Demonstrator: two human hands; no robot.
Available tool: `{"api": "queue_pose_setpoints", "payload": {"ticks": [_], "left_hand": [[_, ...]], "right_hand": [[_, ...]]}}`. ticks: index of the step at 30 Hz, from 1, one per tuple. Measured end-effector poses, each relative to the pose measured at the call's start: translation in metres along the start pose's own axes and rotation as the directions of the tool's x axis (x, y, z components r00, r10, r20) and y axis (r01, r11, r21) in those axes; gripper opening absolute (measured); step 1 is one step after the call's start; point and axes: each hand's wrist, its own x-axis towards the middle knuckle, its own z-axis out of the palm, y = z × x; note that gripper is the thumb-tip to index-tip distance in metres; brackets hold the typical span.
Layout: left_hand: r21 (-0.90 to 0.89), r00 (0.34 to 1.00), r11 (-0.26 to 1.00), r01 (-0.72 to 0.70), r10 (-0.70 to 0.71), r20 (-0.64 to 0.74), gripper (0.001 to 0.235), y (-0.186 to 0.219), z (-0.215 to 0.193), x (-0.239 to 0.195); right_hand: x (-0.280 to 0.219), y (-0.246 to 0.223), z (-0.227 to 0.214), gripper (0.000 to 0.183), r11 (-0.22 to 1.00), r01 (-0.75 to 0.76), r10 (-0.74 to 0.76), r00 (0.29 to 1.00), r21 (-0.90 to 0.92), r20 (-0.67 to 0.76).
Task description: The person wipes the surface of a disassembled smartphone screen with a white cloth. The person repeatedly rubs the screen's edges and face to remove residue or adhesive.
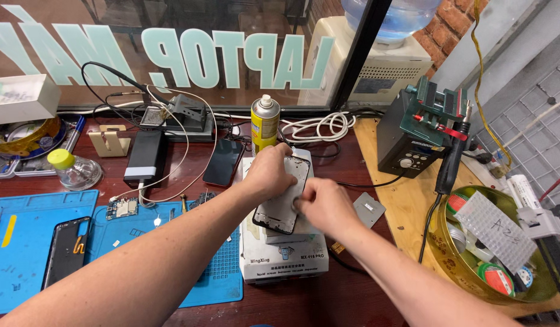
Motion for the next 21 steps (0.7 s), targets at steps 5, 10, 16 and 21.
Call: {"api": "queue_pose_setpoints", "payload": {"ticks": [5,10,16,21], "left_hand": [[0.005,1.0,1.0,-0.013,0.014,-0.012,0.066,0.0,-0.002,-0.001],[0.024,0.999,1.0,0.019,-0.02,0.032,0.067,0.003,-0.004,0.0],[0.002,1.0,1.0,0.013,-0.013,0.009,0.068,0.0,-0.003,0.002],[0.026,1.0,1.0,-0.009,0.009,0.001,0.068,0.005,-0.008,0.0]], "right_hand": [[0.0,-0.008,-0.007,0.022,0.999,-0.011,0.013,0.998,-0.033,0.058],[0.009,-0.02,-0.018,0.02,0.998,-0.033,0.033,0.999,-0.049,0.009],[-0.043,-0.023,-0.009,0.021,0.995,0.046,-0.038,0.995,-0.087,0.087],[-0.014,-0.023,-0.014,0.02,0.998,-0.017,0.017,1.0,-0.062,0.007]]}}
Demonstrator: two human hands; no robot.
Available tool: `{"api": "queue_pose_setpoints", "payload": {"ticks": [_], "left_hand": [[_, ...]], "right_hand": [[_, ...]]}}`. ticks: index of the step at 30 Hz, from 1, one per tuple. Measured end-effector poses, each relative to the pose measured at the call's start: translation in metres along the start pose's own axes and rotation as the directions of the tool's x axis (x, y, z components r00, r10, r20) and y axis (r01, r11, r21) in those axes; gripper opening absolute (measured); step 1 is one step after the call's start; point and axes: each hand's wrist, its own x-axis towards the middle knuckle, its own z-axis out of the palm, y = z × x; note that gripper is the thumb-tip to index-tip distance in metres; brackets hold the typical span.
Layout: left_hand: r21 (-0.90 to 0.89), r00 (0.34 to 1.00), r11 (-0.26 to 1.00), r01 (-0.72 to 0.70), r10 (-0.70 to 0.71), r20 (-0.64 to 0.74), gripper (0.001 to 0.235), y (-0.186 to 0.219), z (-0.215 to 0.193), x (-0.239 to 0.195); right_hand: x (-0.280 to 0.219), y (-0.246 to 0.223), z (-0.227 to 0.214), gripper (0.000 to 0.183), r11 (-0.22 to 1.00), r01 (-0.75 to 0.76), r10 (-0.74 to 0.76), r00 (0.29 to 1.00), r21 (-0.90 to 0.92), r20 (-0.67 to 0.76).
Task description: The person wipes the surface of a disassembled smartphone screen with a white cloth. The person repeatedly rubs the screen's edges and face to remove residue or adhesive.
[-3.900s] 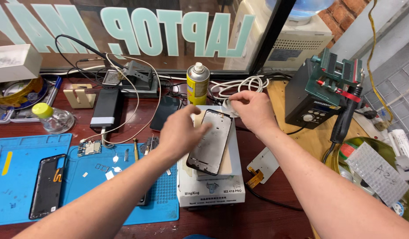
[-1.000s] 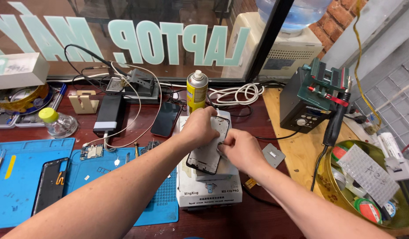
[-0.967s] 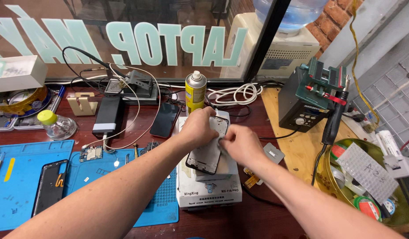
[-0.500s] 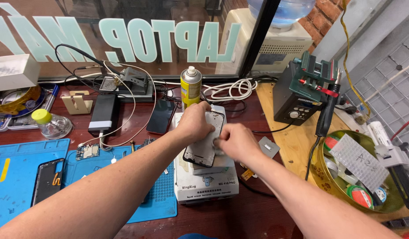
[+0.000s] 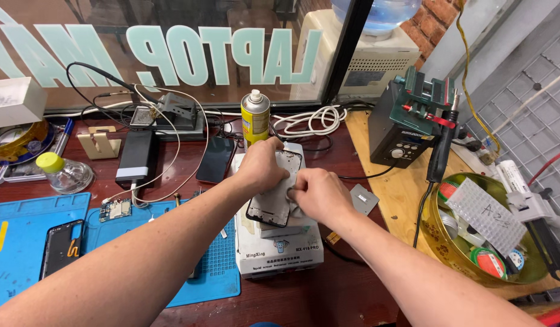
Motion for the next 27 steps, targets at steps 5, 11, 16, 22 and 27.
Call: {"api": "queue_pose_setpoints", "payload": {"ticks": [5,11,16,22,27], "left_hand": [[0.139,0.989,0.98,0.144,-0.14,-0.037,0.068,0.013,-0.012,-0.016],[0.104,0.917,0.915,0.39,-0.396,0.049,0.065,0.011,-0.029,-0.039],[-0.035,0.88,0.884,0.466,-0.459,0.121,0.056,0.011,-0.033,-0.038],[-0.151,0.853,0.844,0.515,-0.486,0.192,0.038,0.004,-0.031,-0.037],[-0.395,0.814,0.714,0.578,-0.47,0.342,0.024,0.003,-0.035,-0.031]], "right_hand": [[-0.001,0.02,0.01,0.02,0.984,0.178,-0.18,0.976,0.031,0.122],[0.01,0.045,-0.001,0.019,0.934,-0.114,0.076,0.989,0.339,0.124],[0.013,0.045,0.012,0.017,0.874,-0.221,0.139,0.967,0.432,0.215],[0.006,0.04,0.019,0.017,0.904,-0.186,0.153,0.981,0.385,0.115],[0.003,0.035,0.016,0.017,0.924,-0.163,0.15,0.987,0.345,0.063]]}}
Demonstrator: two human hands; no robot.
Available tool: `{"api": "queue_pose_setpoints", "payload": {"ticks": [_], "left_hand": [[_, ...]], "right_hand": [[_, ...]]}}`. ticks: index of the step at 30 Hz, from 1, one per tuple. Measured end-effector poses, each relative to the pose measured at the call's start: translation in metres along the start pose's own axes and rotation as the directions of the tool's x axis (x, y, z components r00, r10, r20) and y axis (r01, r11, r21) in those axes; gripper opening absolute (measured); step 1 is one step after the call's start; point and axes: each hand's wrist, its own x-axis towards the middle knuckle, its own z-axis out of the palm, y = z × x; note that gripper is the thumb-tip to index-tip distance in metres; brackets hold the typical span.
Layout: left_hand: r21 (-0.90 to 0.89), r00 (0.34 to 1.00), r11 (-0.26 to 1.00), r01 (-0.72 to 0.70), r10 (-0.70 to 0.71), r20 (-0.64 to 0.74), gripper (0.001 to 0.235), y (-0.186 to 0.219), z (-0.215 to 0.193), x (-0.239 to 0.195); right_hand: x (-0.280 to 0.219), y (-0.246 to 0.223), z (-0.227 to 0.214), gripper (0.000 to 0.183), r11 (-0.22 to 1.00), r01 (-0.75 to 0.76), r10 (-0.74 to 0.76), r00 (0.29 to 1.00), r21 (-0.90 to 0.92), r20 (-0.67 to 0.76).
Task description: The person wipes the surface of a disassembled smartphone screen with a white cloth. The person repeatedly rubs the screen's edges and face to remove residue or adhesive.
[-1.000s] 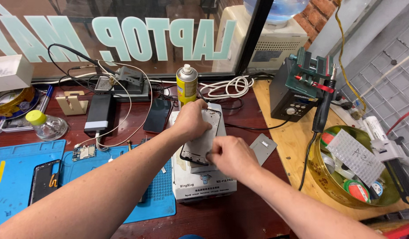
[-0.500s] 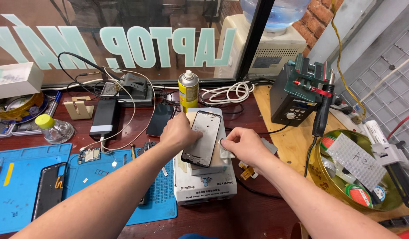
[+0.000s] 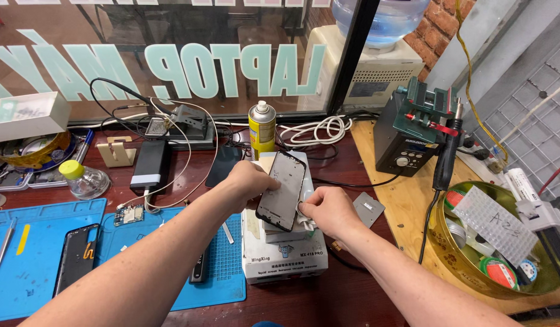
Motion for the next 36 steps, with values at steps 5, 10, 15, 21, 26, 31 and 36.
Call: {"api": "queue_pose_setpoints", "payload": {"ticks": [5,10,15,21,26,31,36], "left_hand": [[-0.178,0.996,0.983,0.049,-0.036,0.079,0.02,0.003,-0.017,-0.003],[-0.509,0.992,0.851,0.126,-0.091,0.093,0.022,-0.016,-0.037,0.002],[-0.777,0.965,0.574,0.259,-0.193,0.178,0.02,-0.041,-0.005,0.002],[-0.879,0.955,0.415,0.234,-0.266,0.128,0.018,-0.037,0.048,-0.014],[-0.907,0.937,0.347,0.24,-0.328,0.122,0.024,-0.038,0.052,-0.022],[-0.867,0.923,0.364,0.34,-0.305,0.234,0.036,-0.041,0.039,-0.036],[-0.644,0.952,0.705,0.298,-0.173,0.251,0.037,-0.039,0.028,-0.069]], "right_hand": [[-0.003,0.005,0.001,0.016,0.998,0.021,-0.022,0.999,0.053,0.026],[-0.004,0.011,0.0,0.015,0.991,0.05,-0.06,0.995,0.126,0.077],[0.006,0.006,-0.016,0.017,0.98,0.05,-0.017,0.986,0.194,-0.166],[0.016,-0.005,-0.011,0.018,0.929,-0.011,0.037,0.997,0.37,-0.062],[0.017,-0.01,0.005,0.016,0.99,0.102,-0.123,0.968,-0.102,-0.218],[0.02,-0.007,0.006,0.016,0.966,0.175,-0.217,0.949,-0.189,-0.23],[0.019,-0.005,0.007,0.018,0.945,0.216,-0.267,0.943,-0.244,-0.197]]}}
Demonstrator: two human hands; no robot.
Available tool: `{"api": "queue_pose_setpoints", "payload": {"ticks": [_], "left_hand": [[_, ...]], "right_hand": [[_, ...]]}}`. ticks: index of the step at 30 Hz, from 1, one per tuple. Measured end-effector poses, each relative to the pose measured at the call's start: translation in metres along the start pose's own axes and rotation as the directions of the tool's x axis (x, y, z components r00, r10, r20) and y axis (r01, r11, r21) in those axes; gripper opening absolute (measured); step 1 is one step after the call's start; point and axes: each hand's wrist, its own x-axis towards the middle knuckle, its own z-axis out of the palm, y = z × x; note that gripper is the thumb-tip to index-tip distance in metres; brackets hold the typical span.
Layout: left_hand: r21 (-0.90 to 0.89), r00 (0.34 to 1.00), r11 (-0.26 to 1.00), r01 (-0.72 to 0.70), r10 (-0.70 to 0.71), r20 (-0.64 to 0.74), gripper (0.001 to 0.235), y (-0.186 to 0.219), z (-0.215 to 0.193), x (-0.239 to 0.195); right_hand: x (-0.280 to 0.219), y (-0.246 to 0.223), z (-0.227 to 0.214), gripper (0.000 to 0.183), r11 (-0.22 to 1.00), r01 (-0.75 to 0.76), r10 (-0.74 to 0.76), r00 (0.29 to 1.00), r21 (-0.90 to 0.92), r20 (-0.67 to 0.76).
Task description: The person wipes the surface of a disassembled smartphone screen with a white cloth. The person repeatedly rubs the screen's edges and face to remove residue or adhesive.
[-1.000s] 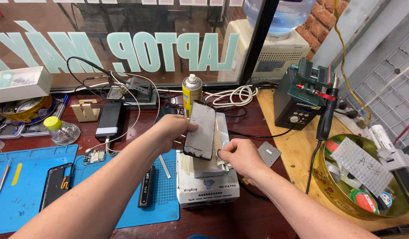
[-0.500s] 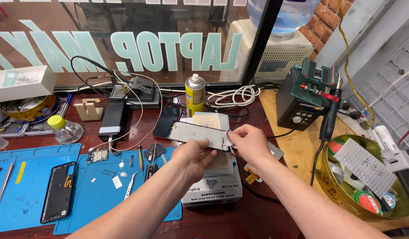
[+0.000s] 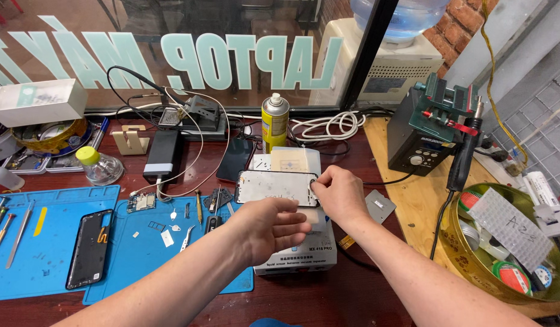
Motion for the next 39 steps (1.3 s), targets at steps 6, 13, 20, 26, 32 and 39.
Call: {"api": "queue_pose_setpoints", "payload": {"ticks": [6,13,20,26,32,39], "left_hand": [[0.904,0.632,-0.142,-0.404,0.671,0.388,0.041,0.013,0.013,0.004],[0.891,0.649,-0.316,-0.326,0.61,0.454,0.033,0.019,0.011,0.028],[0.89,0.642,-0.294,-0.348,0.617,0.455,0.034,0.021,0.009,0.027],[0.901,0.666,-0.295,-0.319,0.607,0.434,0.037,0.026,0.015,0.022],[0.907,0.695,-0.314,-0.281,0.585,0.418,0.035,0.026,0.019,0.018],[0.904,0.67,-0.292,-0.312,0.607,0.427,0.032,0.025,0.019,0.022]], "right_hand": [[0.0,0.001,-0.006,0.016,0.999,0.018,-0.019,0.999,0.03,0.033],[0.021,-0.001,-0.009,0.013,0.987,0.157,-0.158,0.987,-0.044,-0.036],[0.031,-0.018,-0.005,0.011,0.951,0.185,-0.167,0.982,-0.246,0.092],[0.041,-0.009,-0.01,0.014,0.971,-0.05,0.072,0.994,-0.232,0.085],[0.033,0.006,0.0,0.016,0.987,-0.143,0.144,0.989,-0.074,0.017],[0.032,0.002,-0.004,0.013,0.951,-0.299,0.295,0.954,0.075,0.058]]}}
